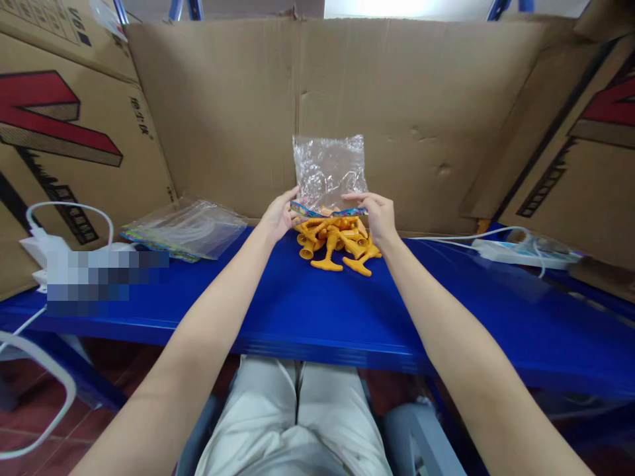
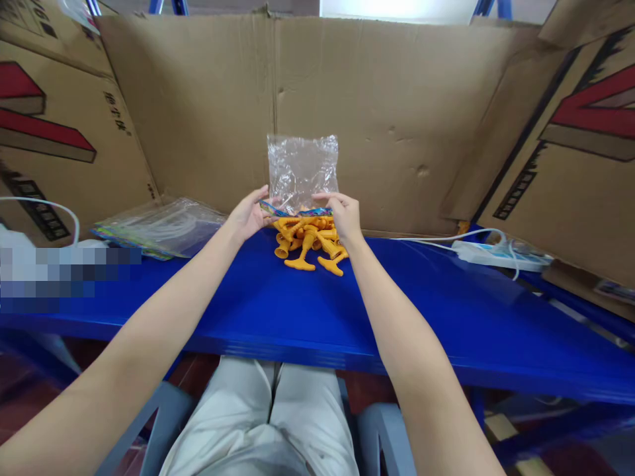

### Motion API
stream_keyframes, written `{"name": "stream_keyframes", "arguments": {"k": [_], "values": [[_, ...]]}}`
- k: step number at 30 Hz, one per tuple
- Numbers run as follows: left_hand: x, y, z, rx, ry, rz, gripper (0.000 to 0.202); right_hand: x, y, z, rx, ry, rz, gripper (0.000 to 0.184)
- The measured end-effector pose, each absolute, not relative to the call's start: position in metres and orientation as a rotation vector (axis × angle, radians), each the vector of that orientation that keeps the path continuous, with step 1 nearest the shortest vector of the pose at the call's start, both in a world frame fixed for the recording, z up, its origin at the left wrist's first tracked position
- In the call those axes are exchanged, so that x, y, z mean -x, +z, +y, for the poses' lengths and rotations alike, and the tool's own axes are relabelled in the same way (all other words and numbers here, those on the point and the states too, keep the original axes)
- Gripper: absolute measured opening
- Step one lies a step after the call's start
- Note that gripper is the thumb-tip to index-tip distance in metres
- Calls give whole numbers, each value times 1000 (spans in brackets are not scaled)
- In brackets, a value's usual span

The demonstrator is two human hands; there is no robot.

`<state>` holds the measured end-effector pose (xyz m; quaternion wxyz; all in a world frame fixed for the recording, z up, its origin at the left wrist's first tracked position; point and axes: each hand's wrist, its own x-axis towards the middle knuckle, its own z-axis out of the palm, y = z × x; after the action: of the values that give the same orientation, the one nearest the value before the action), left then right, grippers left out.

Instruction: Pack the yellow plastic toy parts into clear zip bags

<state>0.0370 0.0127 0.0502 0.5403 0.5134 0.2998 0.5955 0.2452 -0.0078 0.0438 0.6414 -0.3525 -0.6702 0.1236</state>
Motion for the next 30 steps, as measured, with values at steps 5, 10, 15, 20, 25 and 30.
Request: {"name": "stream_keyframes", "arguments": {"k": [5, 10, 15, 20, 25, 30], "values": [[-40, 31, 17, -1192, 1248, 882, 24, -255, 31, 1, 795, 447, -1503, 28], [-41, 22, 20, -1133, 1377, 1019, 21, -250, 29, -2, 827, 618, -1399, 26], [-39, 18, 20, -1145, 1415, 1022, 19, -250, 30, 0, 826, 957, -1055, 23], [-36, 22, 13, -1273, 1206, 934, 16, -259, 30, -2, 855, 1284, -920, 2], [-39, 26, 6, -1315, 1158, 900, 13, -256, 27, -8, 899, 1293, -976, 7], [-42, 26, 5, -1321, 1325, 1049, 19, -248, 27, -7, 854, 1303, -934, 15]]}}
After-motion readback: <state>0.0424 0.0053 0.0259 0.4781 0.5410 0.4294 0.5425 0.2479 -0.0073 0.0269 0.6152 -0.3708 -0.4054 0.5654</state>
